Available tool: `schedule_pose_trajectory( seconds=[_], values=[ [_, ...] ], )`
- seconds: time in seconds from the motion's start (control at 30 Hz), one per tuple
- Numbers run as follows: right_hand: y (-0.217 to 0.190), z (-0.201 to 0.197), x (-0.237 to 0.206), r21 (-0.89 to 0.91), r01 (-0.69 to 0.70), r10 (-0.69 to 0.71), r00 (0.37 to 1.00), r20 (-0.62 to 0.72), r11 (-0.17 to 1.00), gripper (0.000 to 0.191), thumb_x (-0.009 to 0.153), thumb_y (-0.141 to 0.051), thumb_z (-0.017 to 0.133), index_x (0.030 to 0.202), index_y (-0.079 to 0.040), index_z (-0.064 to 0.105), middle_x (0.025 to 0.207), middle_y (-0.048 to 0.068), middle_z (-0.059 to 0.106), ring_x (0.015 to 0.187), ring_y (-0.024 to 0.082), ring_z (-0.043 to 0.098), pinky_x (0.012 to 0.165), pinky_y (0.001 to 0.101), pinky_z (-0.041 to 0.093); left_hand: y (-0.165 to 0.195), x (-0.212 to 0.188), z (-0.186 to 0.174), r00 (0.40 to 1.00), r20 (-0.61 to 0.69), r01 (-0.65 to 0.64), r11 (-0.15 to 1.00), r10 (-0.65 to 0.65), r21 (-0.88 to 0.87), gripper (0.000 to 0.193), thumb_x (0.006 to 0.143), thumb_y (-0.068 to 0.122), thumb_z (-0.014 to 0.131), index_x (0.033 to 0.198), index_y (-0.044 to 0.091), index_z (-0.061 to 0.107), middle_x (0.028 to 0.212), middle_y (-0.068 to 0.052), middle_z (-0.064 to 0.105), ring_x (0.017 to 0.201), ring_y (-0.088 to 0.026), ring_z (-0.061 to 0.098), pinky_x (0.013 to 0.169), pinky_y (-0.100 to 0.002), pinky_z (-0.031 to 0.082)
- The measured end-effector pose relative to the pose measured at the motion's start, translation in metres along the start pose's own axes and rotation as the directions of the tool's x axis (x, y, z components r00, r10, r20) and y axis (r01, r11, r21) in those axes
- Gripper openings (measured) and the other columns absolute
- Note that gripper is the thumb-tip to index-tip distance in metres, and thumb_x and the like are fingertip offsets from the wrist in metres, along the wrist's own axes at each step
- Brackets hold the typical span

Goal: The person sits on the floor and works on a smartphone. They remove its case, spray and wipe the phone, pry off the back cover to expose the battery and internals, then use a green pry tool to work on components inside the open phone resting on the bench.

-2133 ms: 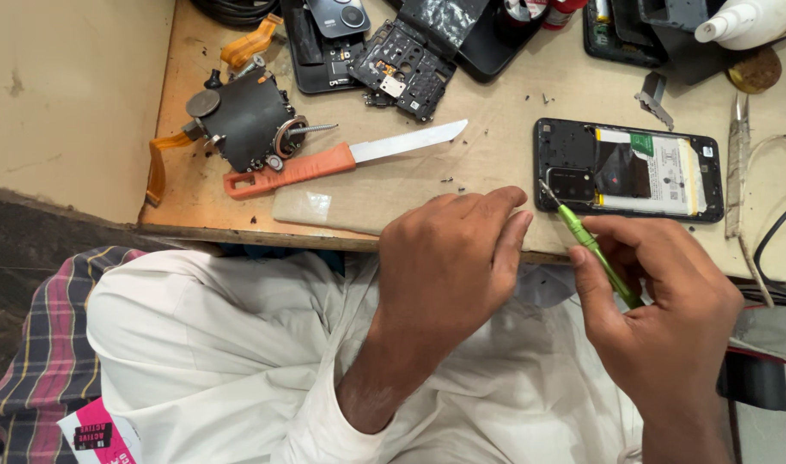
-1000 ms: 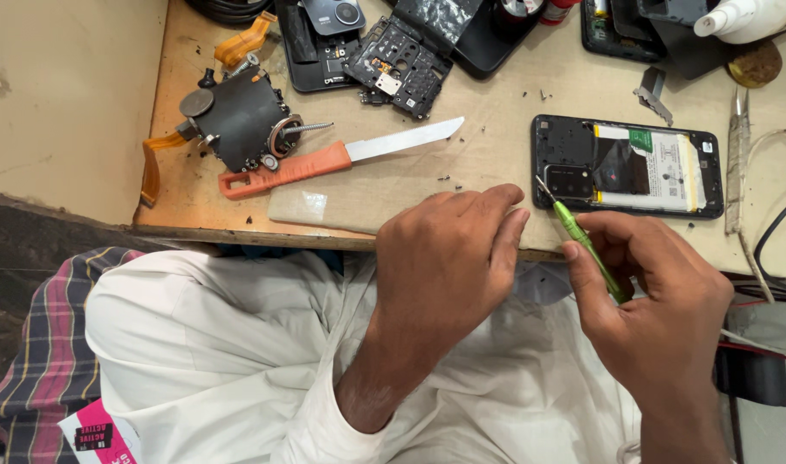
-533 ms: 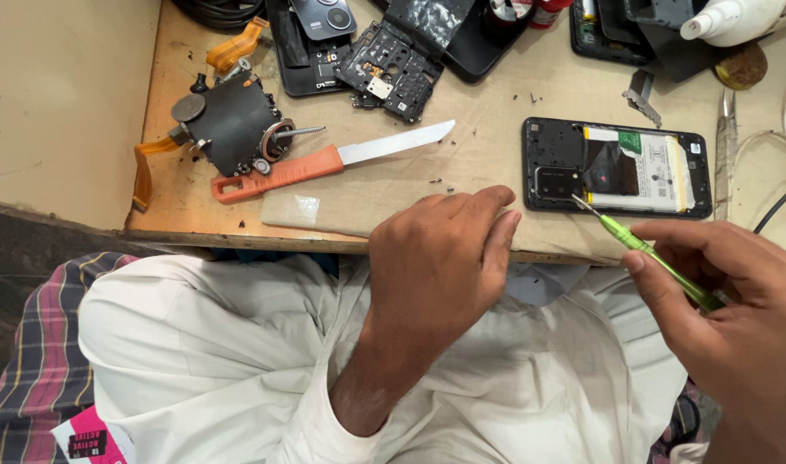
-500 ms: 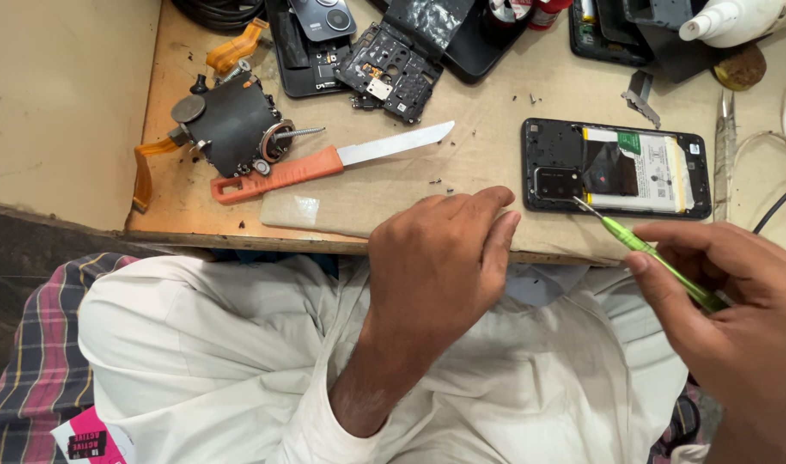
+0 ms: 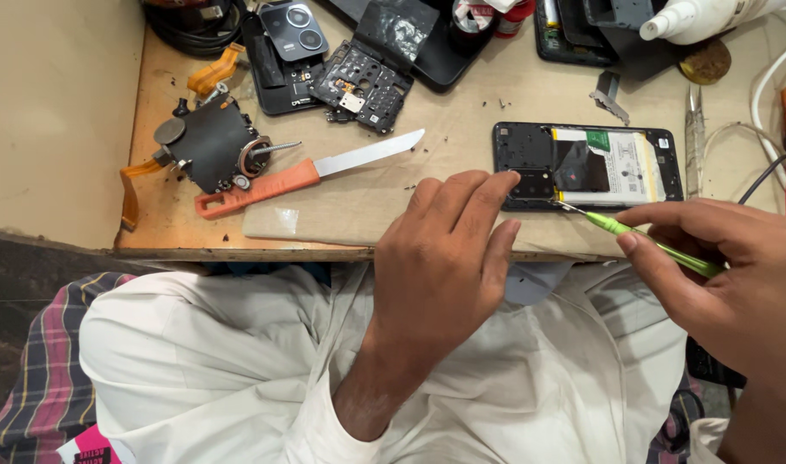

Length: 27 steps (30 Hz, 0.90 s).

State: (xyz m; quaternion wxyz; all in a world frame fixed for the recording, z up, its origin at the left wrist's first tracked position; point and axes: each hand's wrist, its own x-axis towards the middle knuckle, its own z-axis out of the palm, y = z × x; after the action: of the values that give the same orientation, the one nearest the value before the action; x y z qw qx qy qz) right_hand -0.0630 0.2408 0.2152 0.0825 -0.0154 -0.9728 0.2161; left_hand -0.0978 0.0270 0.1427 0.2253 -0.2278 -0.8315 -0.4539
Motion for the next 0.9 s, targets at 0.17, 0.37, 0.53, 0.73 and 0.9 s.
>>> schedule_pose_trajectory(
  seconds=[0.17,0.37,0.53,0.73,0.9],
  values=[
    [0.002,-0.001,0.002,-0.057,-0.006,0.007,1.0,0.012,0.998,0.017,0.09,-0.007,0.077,0.106,-0.001,0.079,0.077,0.011,0.074,0.06,0.011,0.067,0.052,0.024,0.049,0.005,0.0,0.006,0.999,0.026,-0.024,0.999,0.023,0.033,0.049,0.093,0.017,0.074,0.138,0.004,0.06,0.13,-0.008,0.063,0.116,-0.026,0.06,0.095,-0.039,0.053],
    [0.021,0.017,-0.009,0.283,-0.05,0.06,0.998,-0.029,0.958,0.018,0.094,-0.002,0.074,0.111,0.004,0.075,0.081,0.007,0.071,0.068,0.007,0.062,0.058,0.0202,0.047,0.006,0.002,0.01,0.999,0.051,-0.01,0.999,0.007,0.053,0.05,0.093,0.018,0.074,0.138,0.003,0.059,0.13,-0.009,0.064,0.116,-0.027,0.06,0.094,-0.04,0.052],
    [0.033,0.036,-0.023,0.461,-0.026,0.073,0.994,-0.085,0.887,0.019,0.097,-0.001,0.072,0.115,0.005,0.072,0.097,0.004,0.073,0.085,0.005,0.066,0.076,0.0171,0.052,0.006,0.001,0.013,0.999,0.048,0.003,0.998,-0.007,0.068,0.05,0.093,0.018,0.075,0.138,0.003,0.059,0.129,-0.009,0.064,0.115,-0.026,0.06,0.093,-0.04,0.052],
    [0.037,0.038,-0.024,0.477,-0.039,0.084,0.994,-0.073,0.878,0.019,0.098,-0.002,0.072,0.115,0.004,0.072,0.095,0.004,0.073,0.081,0.004,0.064,0.071,0.0173,0.05,0.008,0.004,0.012,0.999,0.041,0.007,0.996,-0.01,0.086,0.05,0.092,0.018,0.075,0.137,0.004,0.059,0.128,-0.009,0.065,0.116,-0.026,0.061,0.094,-0.04,0.052],
    [0.029,0.049,-0.026,0.451,-0.068,0.134,0.984,-0.115,0.89,0.017,0.098,-0.005,0.073,0.114,0.001,0.074,0.083,0.002,0.07,0.07,0.002,0.059,0.061,0.0176,0.043,0.012,0.016,0.012,0.992,0.119,0.023,0.993,-0.036,0.113,0.059,0.089,0.02,0.076,0.141,0.001,0.056,0.118,-0.01,0.063,0.107,-0.028,0.06,0.086,-0.041,0.052]
  ],
)
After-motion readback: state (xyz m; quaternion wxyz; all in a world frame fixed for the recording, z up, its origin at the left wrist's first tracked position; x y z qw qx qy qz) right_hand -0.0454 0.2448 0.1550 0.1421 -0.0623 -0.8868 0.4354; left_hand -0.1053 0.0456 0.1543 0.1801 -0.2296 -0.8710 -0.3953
